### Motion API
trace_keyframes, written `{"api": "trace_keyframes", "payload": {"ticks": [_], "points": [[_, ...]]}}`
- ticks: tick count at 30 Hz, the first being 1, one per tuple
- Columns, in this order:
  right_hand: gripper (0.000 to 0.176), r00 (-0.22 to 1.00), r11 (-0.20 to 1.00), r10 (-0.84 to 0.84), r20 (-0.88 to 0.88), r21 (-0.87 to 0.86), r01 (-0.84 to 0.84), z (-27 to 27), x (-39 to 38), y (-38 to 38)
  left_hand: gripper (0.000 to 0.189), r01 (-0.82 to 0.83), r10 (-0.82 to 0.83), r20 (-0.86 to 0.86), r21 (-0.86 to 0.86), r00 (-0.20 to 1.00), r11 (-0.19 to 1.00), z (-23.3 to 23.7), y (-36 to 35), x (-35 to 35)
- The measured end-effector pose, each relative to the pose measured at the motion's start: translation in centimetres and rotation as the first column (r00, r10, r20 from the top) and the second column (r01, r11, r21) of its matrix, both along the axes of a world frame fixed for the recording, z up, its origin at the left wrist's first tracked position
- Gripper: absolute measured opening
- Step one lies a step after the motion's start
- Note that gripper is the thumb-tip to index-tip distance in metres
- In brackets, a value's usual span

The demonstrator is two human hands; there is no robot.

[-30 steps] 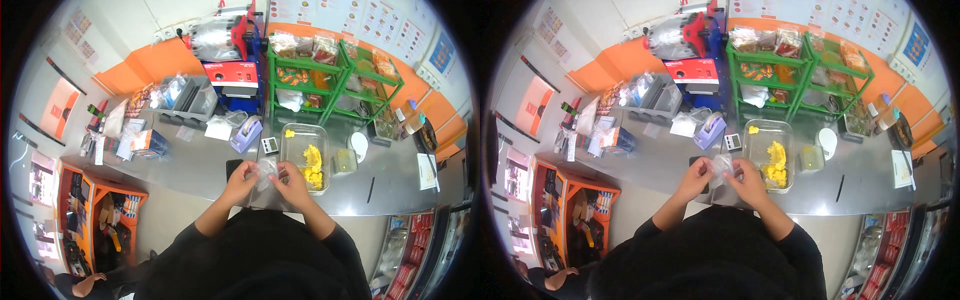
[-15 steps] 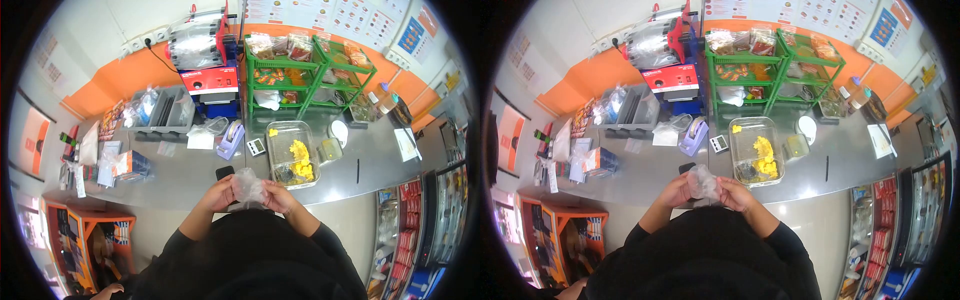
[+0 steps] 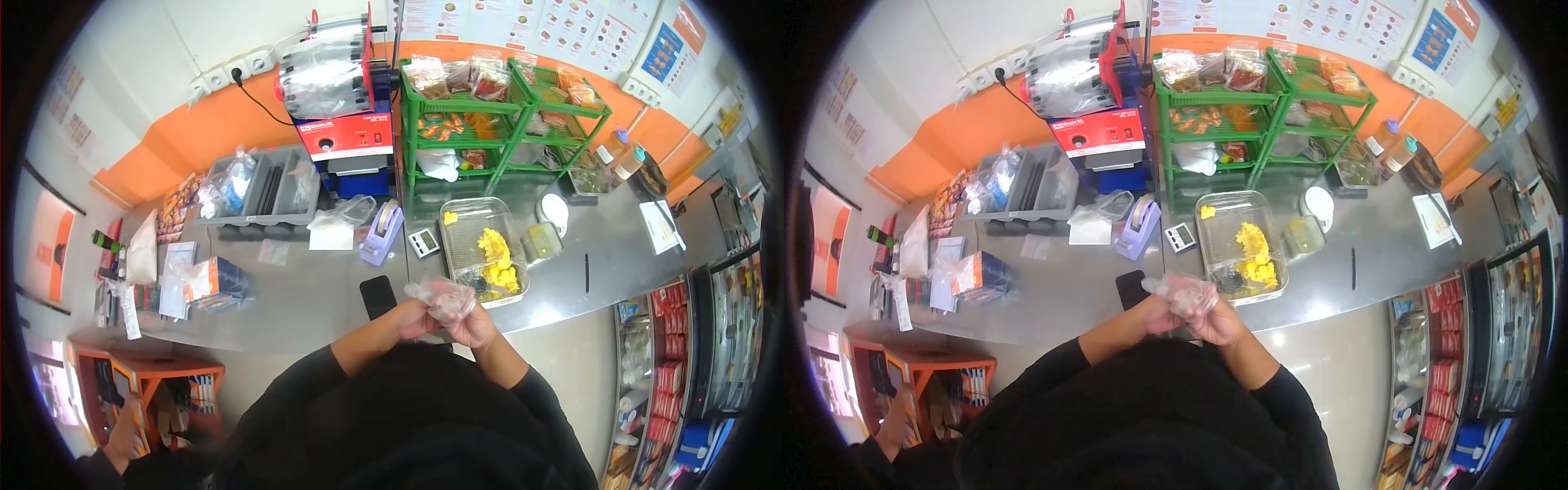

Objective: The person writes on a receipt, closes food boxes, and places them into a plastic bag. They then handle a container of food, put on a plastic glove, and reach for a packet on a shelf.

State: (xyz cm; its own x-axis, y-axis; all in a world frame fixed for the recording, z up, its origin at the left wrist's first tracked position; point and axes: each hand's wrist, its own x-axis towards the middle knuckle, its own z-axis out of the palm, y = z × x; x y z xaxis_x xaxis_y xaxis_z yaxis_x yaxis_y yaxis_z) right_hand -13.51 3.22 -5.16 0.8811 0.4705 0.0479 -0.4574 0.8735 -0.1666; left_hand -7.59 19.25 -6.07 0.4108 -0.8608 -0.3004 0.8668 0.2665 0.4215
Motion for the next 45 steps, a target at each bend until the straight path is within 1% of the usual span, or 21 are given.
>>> {"api": "trace_keyframes", "payload": {"ticks": [3,4,5,6,7,8,9,12,17,20,21,22,23,25,30,32,33,34,36,40,45], "points": [[0.083,0.988,0.983,-0.153,0.028,-0.1,0.155,7.1,0.0,1.6,0.026,-0.046,0.044,0.023,0.094,0.999,0.994,-0.6,-0.2,-0.4],[0.083,0.989,0.984,-0.146,0.033,-0.102,0.149,7.2,0.4,1.4,0.024,-0.111,0.08,0.123,0.268,0.989,0.957,0.4,0.0,-0.7],[0.085,0.955,0.932,-0.229,0.188,-0.24,0.271,7.2,0.8,1.2,0.024,-0.187,0.096,0.226,0.427,0.969,0.885,1.3,0.3,-1.0],[0.088,0.894,0.847,-0.283,0.348,-0.347,0.404,7.1,1.0,0.9,0.024,-0.194,0.101,0.231,0.424,0.968,0.885,1.6,0.5,-1.3],[0.087,0.883,0.778,-0.296,0.364,-0.445,0.444,7.0,1.2,0.4,0.024,-0.559,0.196,0.698,0.339,0.689,0.757,1.9,0.7,-1.8],[0.087,0.884,0.78,-0.29,0.367,-0.444,0.44,6.9,1.3,0.0,0.025,-0.802,0.164,0.964,0.072,0.208,0.593,2.3,1.0,-2.1],[0.085,0.88,0.782,-0.297,0.369,-0.435,0.446,6.9,1.5,-0.2,0.028,-0.785,0.17,0.985,-0.094,0.014,0.613,4.0,1.4,-2.0],[0.077,0.9,0.821,-0.325,0.291,-0.384,0.421,8.7,1.8,0.6,0.033,-0.762,0.114,0.989,-0.147,-0.097,0.63,8.1,0.4,-2.5],[0.059,0.936,0.88,-0.341,0.09,-0.321,0.351,8.1,2.5,1.0,0.024,-0.742,0.052,0.989,-0.14,-0.141,0.656,8.1,-0.4,-2.5],[0.049,0.893,0.738,-0.393,0.221,-0.504,0.45,6.3,2.3,1.0,0.016,-0.724,0.008,0.997,-0.063,-0.079,0.687,8.0,-0.3,-2.0],[0.042,0.814,0.332,-0.27,0.515,-0.743,0.58,6.1,2.1,0.6,0.013,-0.719,-0.008,1.0,-0.016,-0.03,0.695,8.0,-0.3,-2.0],[0.037,0.723,-0.144,-0.007,0.691,-0.716,0.683,5.8,2.0,0.4,0.013,-0.723,-0.01,1.0,-0.014,-0.03,0.691,7.8,-0.3,-2.0],[0.037,0.723,-0.139,-0.005,0.691,-0.717,0.683,5.0,2.0,0.4,0.013,-0.726,-0.021,1.0,-0.002,-0.022,0.687,7.5,-0.3,-2.0],[0.032,0.562,-0.417,0.346,0.751,-0.413,0.809,3.4,2.3,0.7,0.014,-0.734,-0.032,0.999,0.012,-0.013,0.68,7.1,-0.3,-2.0],[0.034,0.701,-0.306,0.098,0.706,-0.65,0.696,2.2,2.5,-0.2,0.014,-0.693,-0.084,0.971,-0.099,-0.225,0.714,7.1,-0.4,-1.8],[0.035,0.734,-0.27,0.038,0.679,-0.7,0.661,2.3,2.5,-0.2,0.018,-0.703,-0.048,0.979,-0.107,-0.198,0.703,7.7,-0.8,-2.6],[0.043,0.821,0.182,-0.23,0.522,-0.806,0.563,2.9,2.5,0.1,0.021,-0.712,-0.013,0.985,-0.117,-0.174,0.692,8.1,-1.0,-3.0],[0.053,0.894,0.614,-0.376,0.243,-0.658,0.437,3.3,2.4,0.3,0.021,-0.711,-0.013,0.985,-0.116,-0.173,0.693,8.3,-1.1,-2.9],[0.065,0.929,0.701,-0.325,0.176,-0.615,0.361,3.2,2.6,0.0,0.023,-0.678,-0.141,0.904,-0.193,-0.404,0.709,8.6,-1.3,-2.6],[0.085,0.981,0.881,-0.106,0.161,-0.442,0.168,4.9,2.9,-0.2,0.021,-0.637,-0.185,0.886,-0.148,-0.426,0.757,7.6,-1.3,-2.7],[0.088,0.969,0.896,-0.213,0.123,-0.371,0.244,5.1,3.1,-0.7,0.017,-0.591,-0.222,0.852,-0.121,-0.474,0.797,7.6,-1.7,-3.2]]}}
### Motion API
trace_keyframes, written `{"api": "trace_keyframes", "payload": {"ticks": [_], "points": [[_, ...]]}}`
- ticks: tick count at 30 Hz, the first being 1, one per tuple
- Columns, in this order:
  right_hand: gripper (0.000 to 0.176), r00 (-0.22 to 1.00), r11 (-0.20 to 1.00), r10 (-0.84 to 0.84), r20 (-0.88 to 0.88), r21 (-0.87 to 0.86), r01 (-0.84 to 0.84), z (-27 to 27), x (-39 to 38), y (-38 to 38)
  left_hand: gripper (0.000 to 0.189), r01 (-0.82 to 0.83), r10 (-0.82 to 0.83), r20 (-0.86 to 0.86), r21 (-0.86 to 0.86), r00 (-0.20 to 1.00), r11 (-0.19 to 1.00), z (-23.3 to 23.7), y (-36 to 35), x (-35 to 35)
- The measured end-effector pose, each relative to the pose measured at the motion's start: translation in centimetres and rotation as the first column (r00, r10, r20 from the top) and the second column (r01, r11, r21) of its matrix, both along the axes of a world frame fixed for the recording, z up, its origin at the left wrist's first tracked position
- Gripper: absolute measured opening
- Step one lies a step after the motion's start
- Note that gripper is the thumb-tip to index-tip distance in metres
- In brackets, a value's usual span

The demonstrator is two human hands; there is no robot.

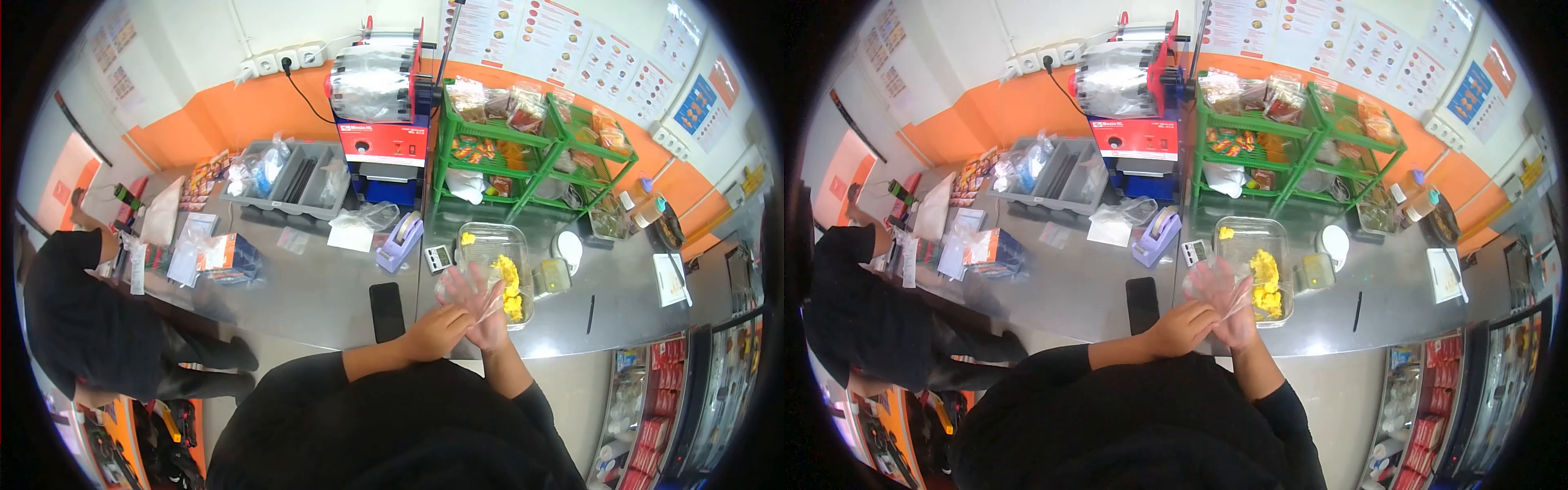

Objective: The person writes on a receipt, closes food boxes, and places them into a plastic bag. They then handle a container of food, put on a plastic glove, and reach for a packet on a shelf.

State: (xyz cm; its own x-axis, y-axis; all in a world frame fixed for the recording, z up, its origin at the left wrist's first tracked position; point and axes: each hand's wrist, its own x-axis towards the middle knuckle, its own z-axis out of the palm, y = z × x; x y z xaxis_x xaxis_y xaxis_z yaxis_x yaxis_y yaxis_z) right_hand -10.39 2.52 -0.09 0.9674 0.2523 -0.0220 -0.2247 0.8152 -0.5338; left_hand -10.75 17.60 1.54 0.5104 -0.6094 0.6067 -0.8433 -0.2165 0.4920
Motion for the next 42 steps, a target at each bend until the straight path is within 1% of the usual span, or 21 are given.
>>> {"api": "trace_keyframes", "payload": {"ticks": [1,2,4,8,10,11,14,16,17,20,23,25,28,30,32,35,37,38,40,41,42], "points": [[0.089,0.997,0.997,-0.077,-0.027,-0.01,0.077,-0.4,0.1,0.0,0.017,0.005,-0.005,-0.001,0.0,1.0,1.0,-0.1,-0.1,0.0],[0.089,0.996,0.997,-0.083,-0.028,-0.011,0.082,-0.8,0.2,0.1,0.018,0.018,-0.018,0.031,0.002,0.999,1.0,-0.2,-0.2,0.1],[0.088,0.968,0.968,-0.242,-0.069,-0.085,0.236,-1.2,0.6,0.5,0.018,0.035,-0.035,0.067,0.003,0.997,0.999,-0.3,-0.5,0.3],[0.088,0.966,0.969,-0.243,-0.093,-0.063,0.238,-0.3,1.2,0.2,0.018,0.057,-0.059,0.08,0.016,0.995,0.998,-0.3,-0.7,0.6],[0.09,0.988,0.989,-0.147,-0.036,-0.04,0.145,-0.2,1.5,-0.1,0.017,0.063,-0.064,0.091,0.017,0.994,0.998,-0.3,-0.8,0.6],[0.09,0.988,0.988,-0.148,-0.036,-0.041,0.147,-0.1,1.5,-0.1,0.016,0.066,-0.067,0.094,0.014,0.993,0.998,-0.3,-0.8,0.6],[0.092,0.994,0.997,-0.077,-0.079,-0.023,0.076,0.3,1.6,0.0,0.013,0.083,-0.085,0.084,0.027,0.993,0.996,0.1,-0.9,0.6],[0.091,0.991,0.996,-0.046,-0.122,-0.086,0.036,0.1,1.6,-0.2,0.012,0.094,-0.097,0.069,0.045,0.993,0.995,0.3,-0.8,0.5],[0.091,0.991,0.996,-0.045,-0.123,-0.085,0.035,0.0,1.5,-0.2,0.012,0.08,-0.083,0.074,0.043,0.994,0.996,0.2,-0.8,0.3],[0.089,0.968,0.988,-0.142,-0.209,-0.098,0.123,1.3,1.2,0.3,0.011,0.073,-0.076,0.071,0.038,0.995,0.997,0.1,-0.9,0.2],[0.09,0.976,0.987,-0.133,-0.175,-0.118,0.113,1.7,1.1,0.3,0.012,0.085,-0.087,0.047,0.035,0.995,0.996,0.2,-0.9,0.1],[0.093,0.991,0.98,-0.11,-0.076,-0.176,0.095,1.8,1.1,0.1,0.012,0.09,-0.091,0.028,0.035,0.995,0.995,0.2,-1.0,0.1],[0.09,0.998,0.989,-0.059,-0.032,-0.134,0.054,1.4,1.6,-0.4,0.013,0.078,-0.08,0.04,0.054,0.996,0.996,0.3,-1.2,0.1],[0.091,0.998,0.996,-0.012,-0.058,-0.091,0.006,0.7,2.0,-0.8,0.014,0.078,-0.078,0.062,-0.002,0.995,0.997,0.4,-1.4,0.2],[0.091,0.996,0.998,0.038,-0.081,-0.045,-0.042,0.1,2.6,-0.9,0.015,0.078,-0.079,0.063,0.015,0.995,0.997,0.1,-1.7,0.6],[0.09,0.993,1.0,0.013,-0.118,0.005,-0.013,-0.7,4.1,-0.6,0.016,0.063,-0.063,0.041,0.02,0.997,0.998,0.3,-1.6,0.8],[0.091,0.981,0.988,-0.149,-0.122,-0.057,0.143,-2.0,5.4,-0.3,0.016,0.048,-0.049,0.018,0.011,0.999,0.999,0.4,-1.5,1.1],[0.091,0.981,0.988,-0.151,-0.122,-0.056,0.145,-2.5,6.0,-0.3,0.016,0.05,-0.05,-0.011,-0.01,0.999,0.999,0.5,-1.4,1.4],[0.091,0.954,0.933,-0.297,-0.025,-0.218,0.285,-2.1,6.5,0.0,0.016,0.054,-0.055,-0.041,-0.029,0.998,0.998,0.5,-1.4,1.5],[0.091,0.954,0.933,-0.299,-0.025,-0.218,0.287,-1.8,6.6,-0.1,0.016,0.044,-0.045,-0.035,-0.043,0.998,0.998,0.4,-1.5,1.5],[0.091,0.959,0.956,-0.272,-0.08,-0.134,0.261,0.4,6.1,0.4,0.016,0.032,-0.034,-0.03,-0.056,0.999,0.998,0.4,-1.6,1.4]]}}
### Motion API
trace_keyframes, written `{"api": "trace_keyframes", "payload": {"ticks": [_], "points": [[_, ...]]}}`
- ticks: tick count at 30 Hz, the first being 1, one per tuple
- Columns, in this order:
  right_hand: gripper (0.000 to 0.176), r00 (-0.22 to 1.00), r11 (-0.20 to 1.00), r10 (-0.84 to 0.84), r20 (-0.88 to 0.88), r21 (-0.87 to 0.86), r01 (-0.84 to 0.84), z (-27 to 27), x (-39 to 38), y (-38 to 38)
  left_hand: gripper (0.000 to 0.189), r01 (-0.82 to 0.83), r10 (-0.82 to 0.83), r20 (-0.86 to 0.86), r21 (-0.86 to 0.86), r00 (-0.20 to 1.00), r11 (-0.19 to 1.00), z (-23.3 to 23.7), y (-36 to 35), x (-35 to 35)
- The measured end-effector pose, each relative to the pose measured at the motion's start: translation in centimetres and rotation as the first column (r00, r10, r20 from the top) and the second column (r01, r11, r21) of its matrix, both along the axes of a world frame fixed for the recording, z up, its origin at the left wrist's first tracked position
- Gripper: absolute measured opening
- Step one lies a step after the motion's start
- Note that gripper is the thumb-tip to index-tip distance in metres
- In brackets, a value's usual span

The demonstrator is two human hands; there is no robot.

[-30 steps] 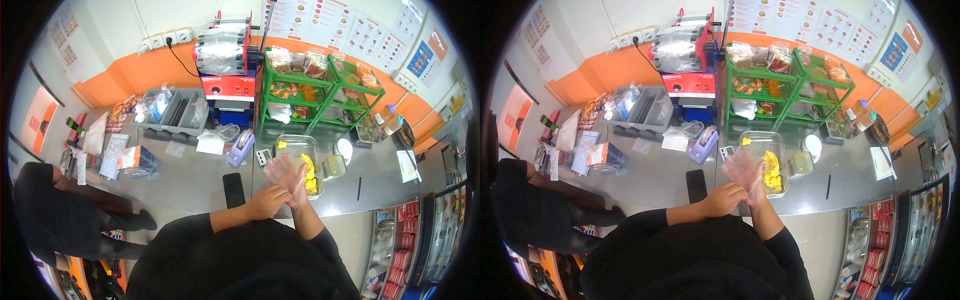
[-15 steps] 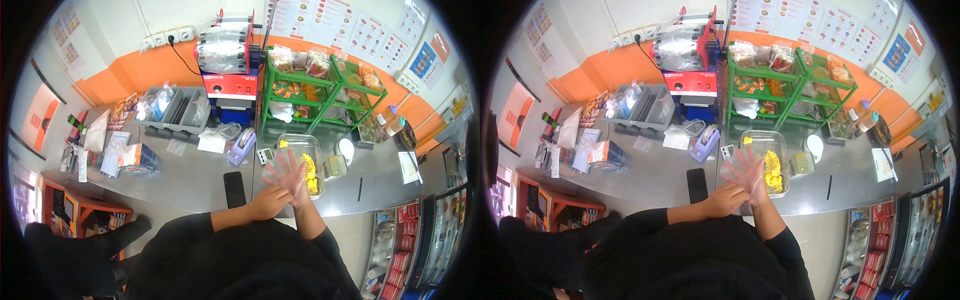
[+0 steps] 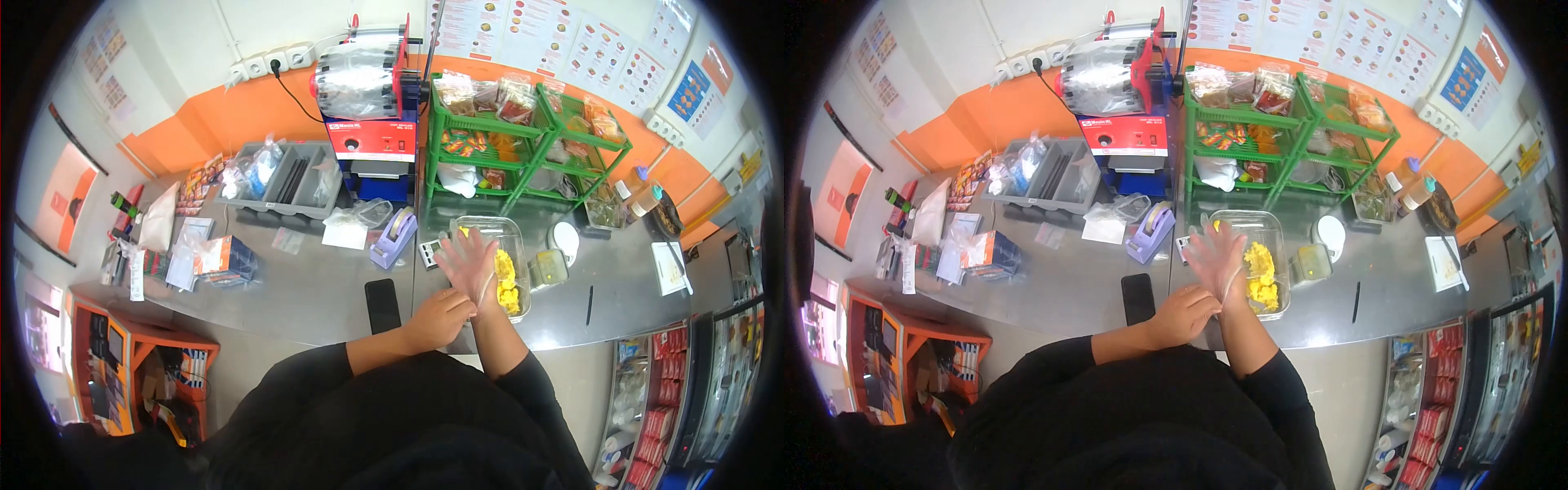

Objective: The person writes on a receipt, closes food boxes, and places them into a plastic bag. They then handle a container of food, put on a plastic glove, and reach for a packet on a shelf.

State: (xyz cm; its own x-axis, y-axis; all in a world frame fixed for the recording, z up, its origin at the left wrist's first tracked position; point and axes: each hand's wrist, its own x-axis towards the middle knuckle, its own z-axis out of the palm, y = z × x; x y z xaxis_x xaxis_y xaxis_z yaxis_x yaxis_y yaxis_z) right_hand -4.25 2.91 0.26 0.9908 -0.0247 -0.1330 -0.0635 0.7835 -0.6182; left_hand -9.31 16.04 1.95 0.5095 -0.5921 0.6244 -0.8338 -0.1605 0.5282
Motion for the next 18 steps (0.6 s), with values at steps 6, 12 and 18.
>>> {"api": "trace_keyframes", "payload": {"ticks": [6,12,18], "points": [[0.087,0.985,0.964,0.163,0.053,0.202,-0.171,2.1,-0.3,0.6,0.017,0.006,-0.006,-0.036,-0.005,0.999,1.0,1.1,0.0,-0.3],[0.083,0.994,0.999,0.008,0.111,-0.053,-0.002,1.3,1.6,0.7,0.016,0.016,-0.017,-0.04,-0.03,0.999,0.999,0.7,0.1,0.1],[0.084,0.936,0.898,0.268,0.228,0.293,-0.329,3.1,1.3,0.5,0.014,0.022,-0.022,0.022,-0.02,1.0,1.0,1.6,-0.4,-0.2]]}}
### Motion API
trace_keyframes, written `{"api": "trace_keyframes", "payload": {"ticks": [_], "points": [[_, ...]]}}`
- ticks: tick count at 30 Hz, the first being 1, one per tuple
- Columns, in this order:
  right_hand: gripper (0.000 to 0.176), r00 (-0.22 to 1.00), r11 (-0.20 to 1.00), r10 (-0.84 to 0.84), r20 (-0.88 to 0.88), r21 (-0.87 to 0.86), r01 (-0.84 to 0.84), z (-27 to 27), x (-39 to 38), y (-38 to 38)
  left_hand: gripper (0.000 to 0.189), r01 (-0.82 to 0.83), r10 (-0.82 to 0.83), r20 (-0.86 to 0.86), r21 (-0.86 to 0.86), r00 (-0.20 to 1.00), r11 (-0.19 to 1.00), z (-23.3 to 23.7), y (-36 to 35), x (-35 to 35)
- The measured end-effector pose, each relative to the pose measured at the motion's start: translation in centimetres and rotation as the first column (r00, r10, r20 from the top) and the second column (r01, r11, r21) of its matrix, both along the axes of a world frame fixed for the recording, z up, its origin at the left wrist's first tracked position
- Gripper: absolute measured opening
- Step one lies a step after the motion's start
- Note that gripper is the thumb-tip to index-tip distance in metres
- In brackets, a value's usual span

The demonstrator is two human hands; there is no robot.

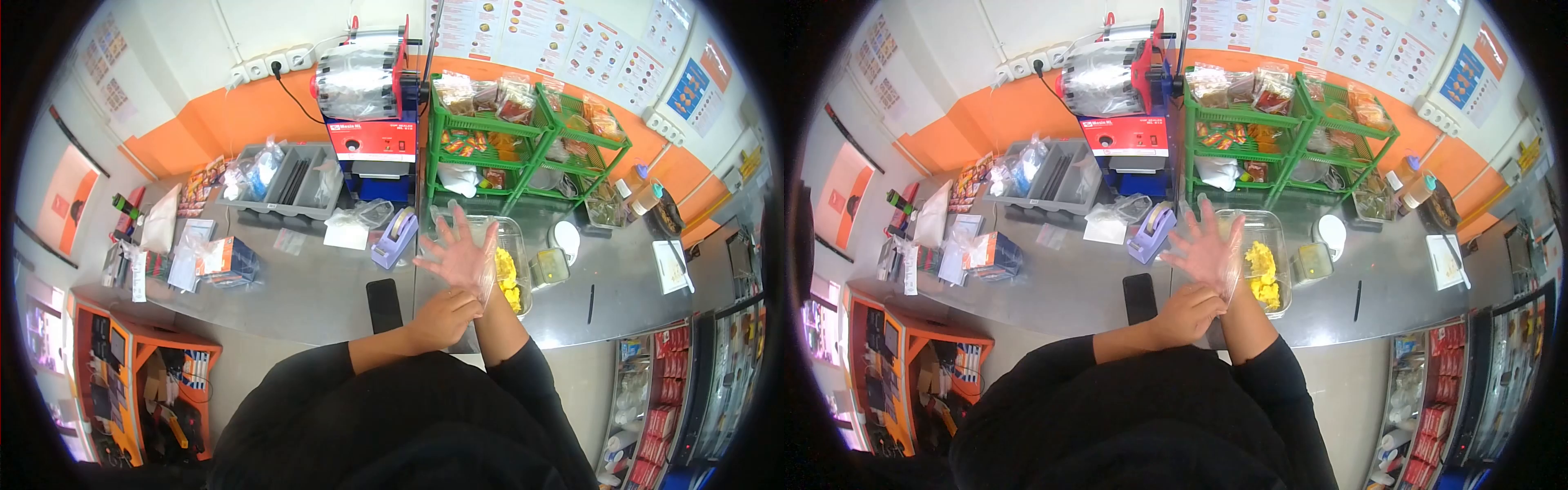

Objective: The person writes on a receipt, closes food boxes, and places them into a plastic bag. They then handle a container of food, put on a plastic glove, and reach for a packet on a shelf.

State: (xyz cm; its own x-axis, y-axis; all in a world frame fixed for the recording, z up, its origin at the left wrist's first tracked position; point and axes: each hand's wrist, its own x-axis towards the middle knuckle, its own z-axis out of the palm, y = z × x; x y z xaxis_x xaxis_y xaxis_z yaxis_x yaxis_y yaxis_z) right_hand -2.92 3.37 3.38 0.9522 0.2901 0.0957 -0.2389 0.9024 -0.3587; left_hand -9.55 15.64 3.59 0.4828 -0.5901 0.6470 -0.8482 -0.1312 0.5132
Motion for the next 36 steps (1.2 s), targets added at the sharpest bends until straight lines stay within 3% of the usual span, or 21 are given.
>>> {"api": "trace_keyframes", "payload": {"ticks": [1,2,3,4,8,9,10,11,13,14,16,17,19,21,22,24,25,27,29,31,36], "points": [[0.085,0.976,0.981,0.138,0.169,0.109,-0.158,-0.6,0.4,-0.1,0.014,-0.001,0.001,0.001,0.0,1.0,1.0,0.1,0.1,-0.1],[0.085,0.975,0.981,0.139,0.171,0.109,-0.159,-1.1,0.9,-0.1,0.014,-0.004,0.004,-0.023,-0.006,1.0,1.0,0.2,0.2,-0.1],[0.086,0.988,0.978,-0.13,0.083,-0.151,0.141,-1.1,1.4,0.2,0.014,-0.007,0.007,-0.048,-0.012,0.999,1.0,0.2,0.3,-0.1],[0.087,0.912,0.821,-0.404,0.069,-0.414,0.394,-1.1,1.7,0.4,0.014,-0.008,0.007,-0.048,-0.011,0.999,1.0,0.2,0.3,0.0],[0.091,0.883,0.817,-0.469,-0.017,-0.388,0.427,-0.9,1.8,-0.2,0.013,0.01,-0.013,-0.096,-0.03,0.995,0.999,0.3,0.3,0.0],[0.091,0.969,0.979,-0.185,0.165,-0.06,0.197,-0.4,1.4,-0.4,0.014,0.006,-0.01,-0.096,-0.042,0.995,0.999,0.6,0.2,-0.1],[0.091,0.907,0.968,0.047,0.418,0.205,-0.144,0.1,1.2,-0.5,0.014,0.005,-0.009,-0.094,-0.042,0.995,0.999,0.8,0.0,-0.1],[0.091,0.908,0.968,0.047,0.417,0.206,-0.145,0.5,1.0,-0.4,0.014,0.007,-0.011,-0.093,-0.041,0.996,0.999,1.0,-0.2,-0.2],[0.088,0.968,0.968,-0.251,0.003,0.014,0.251,1.9,0.8,0.0,0.014,0.005,-0.009,-0.094,-0.04,0.996,0.999,1.1,-0.2,-0.1],[0.088,0.969,0.968,-0.249,0.002,0.015,0.249,2.0,1.0,-0.1,0.013,0.021,-0.026,-0.115,-0.04,0.993,0.999,1.1,-0.2,0.0],[0.084,0.891,0.871,-0.454,0.026,-0.2,0.449,2.5,1.4,-0.3,0.012,0.04,-0.045,-0.135,-0.039,0.99,0.998,1.3,-0.2,0.0],[0.084,0.89,0.87,-0.455,0.027,-0.199,0.451,2.8,1.0,-0.4,0.01,0.063,-0.067,-0.145,-0.034,0.987,0.997,1.6,-0.1,-0.3],[0.083,0.977,0.982,-0.184,0.111,-0.034,0.188,5.3,-1.1,-0.3,0.008,0.084,-0.087,-0.154,-0.026,0.984,0.996,1.4,0.2,-1.0],[0.083,0.981,0.992,-0.123,0.149,-0.021,0.127,6.3,-2.1,-0.8,0.008,-0.078,0.022,-0.256,-0.209,0.966,0.975,0.4,0.8,-1.4],[0.084,0.981,0.997,-0.068,0.184,-0.009,0.071,6.7,-2.7,-1.1,0.008,-0.079,0.024,-0.254,-0.207,0.967,0.975,-0.3,1.3,-0.8],[0.087,0.979,0.998,-0.017,0.204,-0.057,0.029,7.9,-4.1,-1.9,0.013,-0.474,0.171,-0.573,-0.432,0.801,0.767,-1.4,2.8,0.9],[0.09,0.975,0.994,0.036,0.218,-0.109,-0.013,8.0,-4.8,-2.3,0.013,-0.473,0.171,-0.576,-0.428,0.799,0.77,-0.7,3.4,1.7],[0.09,0.97,0.991,0.066,0.232,-0.129,-0.037,8.0,-5.5,-2.6,0.016,-0.283,-0.066,-0.686,-0.383,0.724,0.879,1.2,4.5,3.4],[0.089,0.973,0.985,0.1,0.206,-0.156,-0.068,8.3,-6.1,-2.7,0.013,-0.239,-0.07,-0.689,-0.342,0.721,0.909,2.6,5.1,3.5],[0.089,0.971,0.985,0.112,0.21,-0.152,-0.08,8.3,-6.2,-2.8,0.009,-0.107,0.038,-0.503,-0.108,0.863,0.988,3.8,5.5,3.6],[0.088,0.971,0.984,0.127,0.203,-0.15,-0.098,8.4,-6.8,-3.5,0.006,-0.126,0.023,-0.544,-0.152,0.839,0.98,3.6,5.7,3.8]]}}
